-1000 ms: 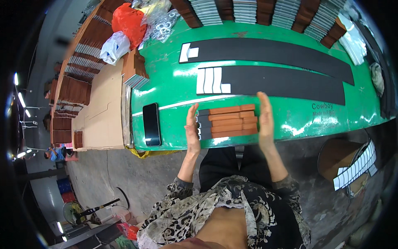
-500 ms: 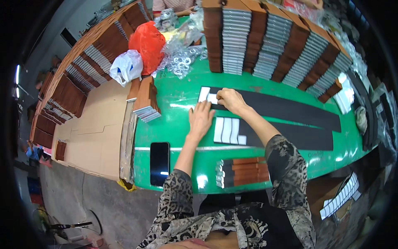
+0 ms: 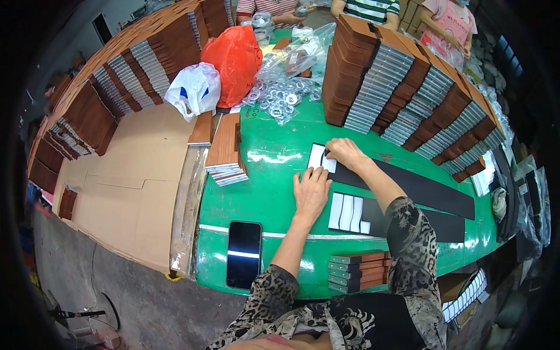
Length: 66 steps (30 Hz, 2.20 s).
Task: The recorder is assembling small furniture parts by attaching corner protectors or similar components to wooden or plastic blocks.
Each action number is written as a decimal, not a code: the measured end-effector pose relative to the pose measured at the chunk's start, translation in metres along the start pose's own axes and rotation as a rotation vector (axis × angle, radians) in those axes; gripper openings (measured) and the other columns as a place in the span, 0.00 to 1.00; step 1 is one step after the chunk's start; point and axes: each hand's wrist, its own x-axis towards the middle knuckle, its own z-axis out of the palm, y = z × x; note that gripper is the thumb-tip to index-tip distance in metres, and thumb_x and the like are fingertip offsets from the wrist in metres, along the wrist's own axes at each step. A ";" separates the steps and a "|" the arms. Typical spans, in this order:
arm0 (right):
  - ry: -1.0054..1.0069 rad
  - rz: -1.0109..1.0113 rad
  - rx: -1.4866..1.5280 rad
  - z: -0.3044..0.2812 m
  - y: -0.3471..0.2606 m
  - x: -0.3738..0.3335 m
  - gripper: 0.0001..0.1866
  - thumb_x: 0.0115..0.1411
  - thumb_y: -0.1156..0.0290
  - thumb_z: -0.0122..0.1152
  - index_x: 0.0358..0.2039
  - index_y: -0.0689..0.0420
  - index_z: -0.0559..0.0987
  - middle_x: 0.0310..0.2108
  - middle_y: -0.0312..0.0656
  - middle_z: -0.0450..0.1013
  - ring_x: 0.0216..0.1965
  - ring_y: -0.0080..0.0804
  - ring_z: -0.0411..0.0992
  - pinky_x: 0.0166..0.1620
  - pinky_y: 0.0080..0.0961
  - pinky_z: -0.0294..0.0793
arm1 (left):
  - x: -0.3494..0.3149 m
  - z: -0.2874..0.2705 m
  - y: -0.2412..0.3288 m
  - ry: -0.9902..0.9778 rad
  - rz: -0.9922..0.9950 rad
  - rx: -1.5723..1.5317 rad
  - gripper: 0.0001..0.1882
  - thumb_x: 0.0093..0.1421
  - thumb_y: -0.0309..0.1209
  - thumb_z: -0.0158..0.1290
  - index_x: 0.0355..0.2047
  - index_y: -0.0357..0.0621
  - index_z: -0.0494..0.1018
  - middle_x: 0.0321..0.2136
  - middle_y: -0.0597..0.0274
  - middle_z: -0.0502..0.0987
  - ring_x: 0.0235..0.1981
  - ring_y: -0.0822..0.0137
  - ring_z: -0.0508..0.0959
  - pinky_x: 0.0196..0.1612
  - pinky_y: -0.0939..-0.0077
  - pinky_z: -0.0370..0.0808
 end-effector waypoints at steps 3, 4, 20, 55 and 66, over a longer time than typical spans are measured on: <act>0.030 -0.113 -0.163 0.006 -0.002 -0.004 0.08 0.51 0.70 0.59 0.29 0.62 0.76 0.30 0.49 0.73 0.34 0.48 0.72 0.38 0.39 0.71 | 0.000 0.001 -0.001 -0.002 -0.015 -0.019 0.15 0.54 0.35 0.54 0.42 0.44 0.73 0.44 0.63 0.74 0.48 0.61 0.70 0.50 0.54 0.61; 0.028 -0.111 -0.164 0.007 -0.003 -0.004 0.08 0.51 0.70 0.59 0.29 0.62 0.76 0.30 0.49 0.73 0.34 0.48 0.72 0.38 0.39 0.71 | -0.001 0.000 -0.002 -0.001 -0.021 -0.019 0.15 0.54 0.35 0.53 0.41 0.44 0.73 0.45 0.63 0.74 0.49 0.61 0.70 0.51 0.54 0.61; 0.059 0.584 1.057 -0.030 -0.002 -0.041 0.11 0.64 0.67 0.46 0.38 0.62 0.70 0.35 0.42 0.74 0.36 0.28 0.75 0.36 0.23 0.76 | 0.002 -0.002 0.001 -0.060 0.054 0.012 0.15 0.55 0.36 0.52 0.42 0.46 0.74 0.44 0.63 0.75 0.48 0.59 0.70 0.49 0.56 0.61; 0.356 0.369 1.656 -0.007 -0.129 -0.435 0.07 0.49 0.83 0.52 0.29 0.65 0.78 0.27 0.33 0.72 0.29 0.17 0.66 0.33 0.15 0.66 | -0.187 -0.136 0.246 -0.284 -0.083 -0.853 0.10 0.52 0.23 0.56 0.36 0.36 0.74 0.34 0.57 0.74 0.37 0.63 0.75 0.41 0.75 0.70; 0.269 0.412 1.702 -0.002 -0.132 -0.435 0.09 0.51 0.83 0.58 0.35 0.64 0.79 0.31 0.34 0.73 0.33 0.18 0.69 0.37 0.16 0.69 | -0.200 -0.134 0.225 -0.298 -0.147 -0.846 0.12 0.56 0.29 0.55 0.39 0.35 0.73 0.34 0.57 0.74 0.35 0.66 0.74 0.40 0.76 0.70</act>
